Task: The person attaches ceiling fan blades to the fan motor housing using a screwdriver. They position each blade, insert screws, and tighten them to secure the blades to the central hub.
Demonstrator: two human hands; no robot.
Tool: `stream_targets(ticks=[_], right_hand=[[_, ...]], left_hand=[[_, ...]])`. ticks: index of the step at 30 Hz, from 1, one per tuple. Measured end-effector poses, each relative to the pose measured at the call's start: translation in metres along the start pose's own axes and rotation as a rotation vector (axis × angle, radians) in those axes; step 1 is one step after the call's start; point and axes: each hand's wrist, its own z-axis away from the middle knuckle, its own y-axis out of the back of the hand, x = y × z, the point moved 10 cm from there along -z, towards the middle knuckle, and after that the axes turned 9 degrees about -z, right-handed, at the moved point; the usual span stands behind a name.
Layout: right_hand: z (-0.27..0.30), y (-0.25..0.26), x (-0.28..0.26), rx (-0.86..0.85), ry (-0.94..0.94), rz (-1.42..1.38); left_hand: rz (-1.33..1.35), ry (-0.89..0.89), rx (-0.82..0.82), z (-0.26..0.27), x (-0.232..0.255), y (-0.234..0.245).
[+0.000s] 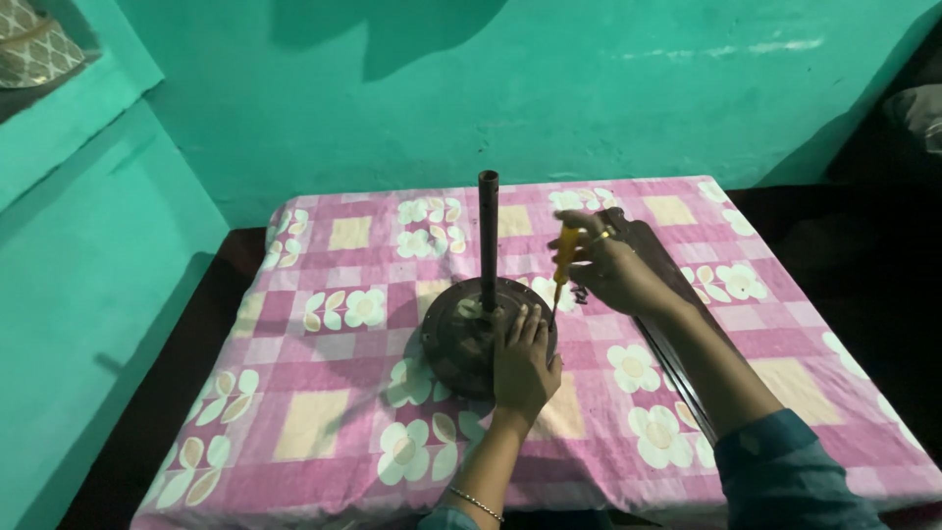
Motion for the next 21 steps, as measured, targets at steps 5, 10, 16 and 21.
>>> stream_targets(ticks=[5, 10, 16, 21], right_hand=[[-0.005, 0.001, -0.012, 0.1, -0.036, 0.252], [-0.001, 0.002, -0.009, 0.186, -0.199, 0.245], [-0.01, -0.016, -0.031, 0.176, -0.024, 0.358], [-0.007, -0.012, -0.031, 0.243, -0.028, 0.362]], left_hand=[[-0.038, -0.002, -0.01, -0.001, 0.0, -0.008], [-0.016, 0.005, -0.025, 0.001, -0.001, -0.007], [0.016, 0.001, -0.016, 0.003, 0.0, -0.001], [0.018, 0.003, 0.014, 0.004, 0.001, -0.005]])
